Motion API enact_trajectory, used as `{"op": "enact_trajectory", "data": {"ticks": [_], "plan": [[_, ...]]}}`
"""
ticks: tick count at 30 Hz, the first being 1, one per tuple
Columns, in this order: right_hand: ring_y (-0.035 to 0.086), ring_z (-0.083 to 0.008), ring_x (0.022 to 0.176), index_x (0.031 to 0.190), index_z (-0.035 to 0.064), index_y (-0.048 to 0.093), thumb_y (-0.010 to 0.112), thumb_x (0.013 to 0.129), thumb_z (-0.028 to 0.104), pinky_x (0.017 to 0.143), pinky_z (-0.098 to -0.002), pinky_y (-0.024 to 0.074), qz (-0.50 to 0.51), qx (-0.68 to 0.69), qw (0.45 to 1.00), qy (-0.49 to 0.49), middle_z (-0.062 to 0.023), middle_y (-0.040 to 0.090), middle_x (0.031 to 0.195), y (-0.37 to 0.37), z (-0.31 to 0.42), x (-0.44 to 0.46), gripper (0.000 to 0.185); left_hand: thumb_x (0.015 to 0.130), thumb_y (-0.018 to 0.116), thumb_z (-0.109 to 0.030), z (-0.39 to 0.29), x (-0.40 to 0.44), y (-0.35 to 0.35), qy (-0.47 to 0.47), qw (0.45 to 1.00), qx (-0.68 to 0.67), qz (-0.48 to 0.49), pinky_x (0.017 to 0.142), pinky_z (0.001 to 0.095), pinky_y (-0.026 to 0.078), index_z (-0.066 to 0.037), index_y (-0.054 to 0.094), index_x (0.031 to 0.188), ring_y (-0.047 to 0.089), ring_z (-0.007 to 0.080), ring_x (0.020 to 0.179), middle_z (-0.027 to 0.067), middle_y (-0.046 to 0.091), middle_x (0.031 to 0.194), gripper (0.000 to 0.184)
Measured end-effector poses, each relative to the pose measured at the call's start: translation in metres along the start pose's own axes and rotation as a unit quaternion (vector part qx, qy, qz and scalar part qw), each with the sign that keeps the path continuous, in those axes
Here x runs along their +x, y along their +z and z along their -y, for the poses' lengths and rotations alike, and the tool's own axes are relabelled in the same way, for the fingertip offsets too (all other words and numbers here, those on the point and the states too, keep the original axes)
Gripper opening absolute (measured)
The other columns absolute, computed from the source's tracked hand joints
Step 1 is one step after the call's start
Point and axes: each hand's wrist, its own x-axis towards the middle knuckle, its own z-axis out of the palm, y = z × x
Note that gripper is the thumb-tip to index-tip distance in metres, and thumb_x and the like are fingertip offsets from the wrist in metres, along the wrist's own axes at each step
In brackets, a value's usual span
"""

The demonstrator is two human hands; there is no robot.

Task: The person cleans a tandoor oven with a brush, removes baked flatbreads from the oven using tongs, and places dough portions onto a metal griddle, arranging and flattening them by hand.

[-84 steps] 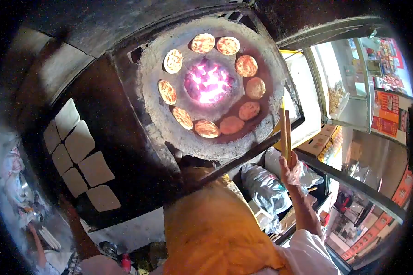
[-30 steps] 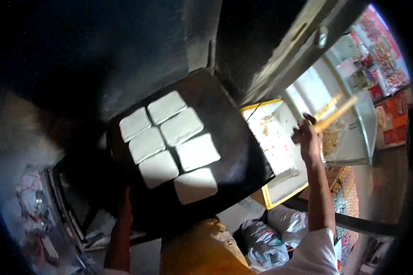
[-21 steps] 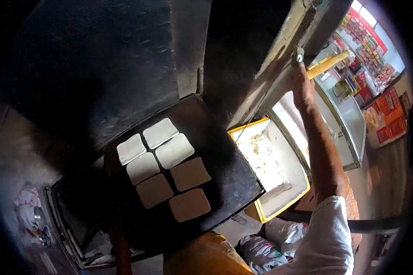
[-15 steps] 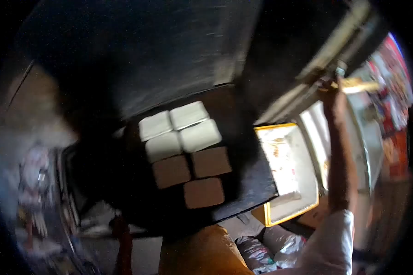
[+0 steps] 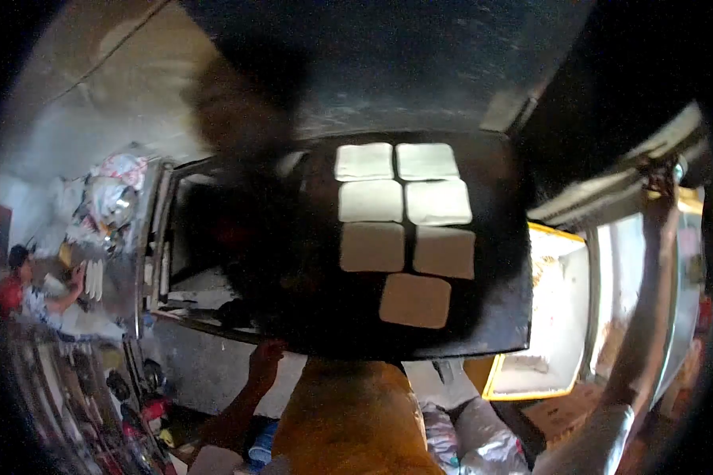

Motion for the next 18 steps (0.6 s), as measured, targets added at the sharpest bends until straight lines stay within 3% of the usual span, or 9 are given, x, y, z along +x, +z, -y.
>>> {"op": "enact_trajectory", "data": {"ticks": [4,6,7,10,14,15,16,17,18], "plan": [[0.055,-0.0264,0.116,0.142,0.0063,0.050,0.058,0.096,0.058,0.097,-0.0428,0.0486,-0.100,0.041,0.994,-0.001,-0.0152,0.056,0.132,0.088,0.001,-0.102,0.070,0.101,0.063,-0.036,-0.002,-0.005,0.025,-0.015,0.995,-0.093,0.017,0.087,0.0376,0.052,-0.007,0.064,0.123,0.063,0.0190,0.097,0.0061,0.066,0.103,0.036],[0.058,-0.0215,0.101,0.139,0.0038,0.050,0.060,0.096,0.056,0.078,-0.0372,0.0526,-0.167,0.003,0.986,0.021,-0.0161,0.057,0.118,0.116,-0.022,-0.173,0.068,0.100,0.065,-0.037,-0.011,-0.003,0.037,0.114,0.985,-0.095,0.085,0.087,0.0377,0.052,-0.008,0.063,0.126,0.062,0.0183,0.098,0.0051,0.065,0.106,0.040],[0.058,-0.0168,0.095,0.140,0.0034,0.047,0.065,0.095,0.051,0.067,-0.0338,0.0507,-0.149,-0.002,0.989,0.001,-0.0133,0.056,0.112,0.137,-0.037,-0.215,0.068,0.098,0.067,-0.039,-0.019,-0.002,0.047,0.087,0.955,-0.260,0.118,0.090,0.0394,0.051,-0.008,0.063,0.130,0.062,0.0188,0.100,0.0054,0.065,0.112,0.045],[0.057,-0.0125,0.089,0.154,0.0052,0.025,0.064,0.090,0.011,0.076,-0.0316,0.0508,0.028,-0.153,0.985,0.072,-0.0076,0.055,0.118,0.211,-0.060,-0.356,0.075,0.096,0.069,-0.039,-0.011,0.010,0.083,0.020,0.941,-0.244,0.235,0.101,0.0407,0.048,-0.010,0.051,0.144,0.057,0.0241,0.117,0.0087,0.054,0.136,0.058],[0.033,-0.0371,0.145,0.160,0.0069,0.005,0.087,0.078,0.028,0.115,-0.0516,0.0388,0.304,-0.194,0.917,0.172,-0.0274,0.029,0.157,0.311,-0.058,-0.496,0.118,0.090,0.076,-0.032,-0.086,0.014,0.122,-0.032,0.921,-0.195,0.335,0.109,0.0426,0.042,-0.011,0.036,0.153,0.049,0.0272,0.130,0.0111,0.043,0.149,0.078],[0.042,-0.0373,0.140,0.159,0.0042,0.010,0.087,0.079,0.030,0.111,-0.0451,0.0451,0.351,-0.127,0.899,0.230,-0.0279,0.033,0.154,0.329,-0.078,-0.524,0.114,0.088,0.077,-0.030,-0.089,0.015,0.125,-0.016,0.901,-0.235,0.365,0.107,0.0409,0.043,-0.009,0.038,0.151,0.051,0.0248,0.127,0.0097,0.047,0.143,0.077],[0.059,-0.0306,0.121,0.154,0.0021,0.028,0.078,0.089,0.039,0.088,-0.0325,0.0582,0.354,-0.138,0.918,0.112,-0.0249,0.049,0.141,0.345,-0.095,-0.558,0.090,0.087,0.078,-0.028,-0.097,0.015,0.126,0.008,0.868,-0.289,0.403,0.105,0.0393,0.044,-0.007,0.039,0.148,0.052,0.0223,0.124,0.0083,0.051,0.137,0.076],[0.061,-0.0233,0.104,0.148,0.0019,0.036,0.069,0.093,0.047,0.076,-0.0285,0.0555,0.329,0.098,0.874,0.345,-0.0201,0.054,0.129,0.367,-0.098,-0.568,0.078,0.086,0.079,-0.026,-0.102,0.017,0.122,0.032,0.835,-0.342,0.430,0.103,0.0377,0.046,-0.006,0.040,0.146,0.054,0.0199,0.121,0.0070,0.055,0.131,0.075],[0.059,-0.0223,0.106,0.147,0.0025,0.036,0.069,0.092,0.036,0.080,-0.0302,0.0528,0.338,0.125,0.834,0.417,-0.0175,0.055,0.128,0.391,-0.092,-0.579,0.072,0.084,0.080,-0.023,-0.106,0.014,0.110,0.052,0.844,-0.348,0.406,0.101,0.0361,0.047,-0.004,0.041,0.143,0.056,0.0175,0.118,0.0056,0.059,0.125,0.073]]}}
